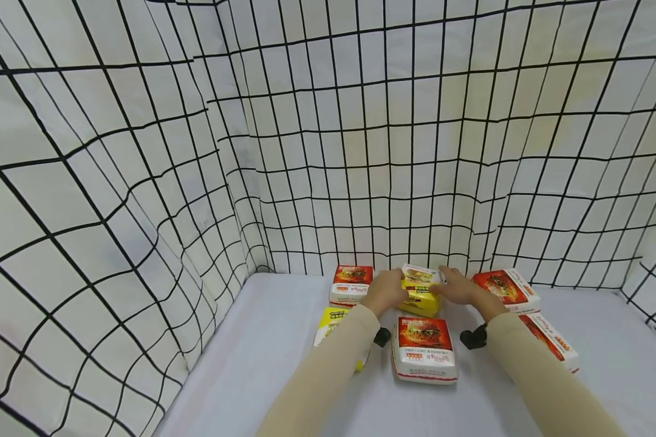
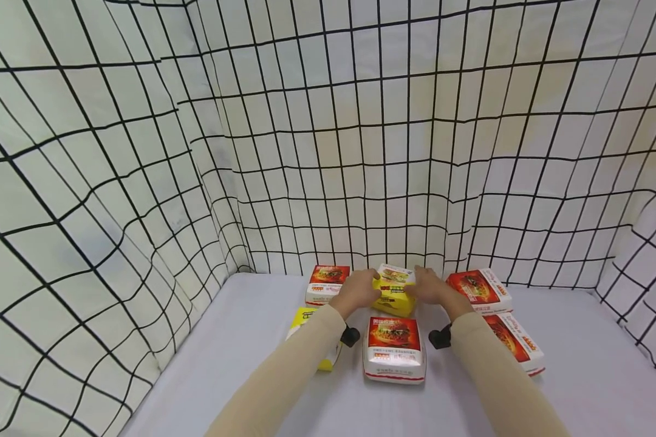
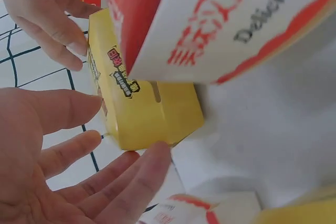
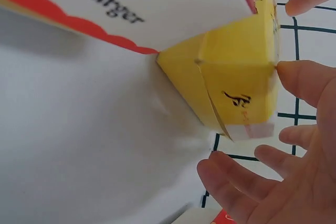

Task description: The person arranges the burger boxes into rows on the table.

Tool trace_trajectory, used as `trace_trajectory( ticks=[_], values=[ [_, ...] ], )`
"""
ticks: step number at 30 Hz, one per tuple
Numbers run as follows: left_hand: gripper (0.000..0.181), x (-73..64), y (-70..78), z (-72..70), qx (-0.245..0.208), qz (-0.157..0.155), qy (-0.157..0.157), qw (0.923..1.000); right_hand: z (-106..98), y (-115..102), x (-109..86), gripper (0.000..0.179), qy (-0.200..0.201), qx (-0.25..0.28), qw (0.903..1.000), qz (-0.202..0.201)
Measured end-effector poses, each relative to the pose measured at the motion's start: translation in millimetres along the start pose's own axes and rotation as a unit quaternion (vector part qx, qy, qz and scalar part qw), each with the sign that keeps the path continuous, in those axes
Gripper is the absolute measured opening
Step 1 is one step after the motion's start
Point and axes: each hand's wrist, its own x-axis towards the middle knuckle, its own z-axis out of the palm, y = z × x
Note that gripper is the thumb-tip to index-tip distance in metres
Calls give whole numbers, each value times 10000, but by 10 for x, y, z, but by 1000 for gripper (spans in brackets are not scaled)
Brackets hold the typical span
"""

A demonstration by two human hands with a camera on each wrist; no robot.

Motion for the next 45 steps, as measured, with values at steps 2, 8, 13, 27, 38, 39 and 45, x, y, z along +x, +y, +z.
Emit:
trace_trajectory(
  ticks=[2, 8, 13, 27, 38, 39, 45],
  values=[
    [40, 4, 1, 18, -96, -20, -11, 10000, 20, 8, 11, 79, -113, 65, 9999, -23],
    [37, 8, -4, 52, -301, -131, 21, 9995, 60, 17, 15, 81, -136, 2, 9999, -24],
    [38, 20, 1, 70, -341, -162, 77, 9993, 65, 20, 11, 87, -74, -186, 9997, 163],
    [49, 12, 41, 97, -616, -345, 69, 9975, 137, 46, -3, 94, -10, -223, 9985, 495],
    [69, 49, -1, 123, -626, -92, -295, 9976, 99, -21, -83, 84, -195, -378, 9983, 403],
    [71, 49, -4, 125, -646, -112, -325, 9973, 98, -24, -86, 83, -209, -390, 9982, 414],
    [75, 42, 7, 111, -840, -276, -484, 9949, 85, -35, -118, 79, -213, -359, 9984, 375]
  ],
)
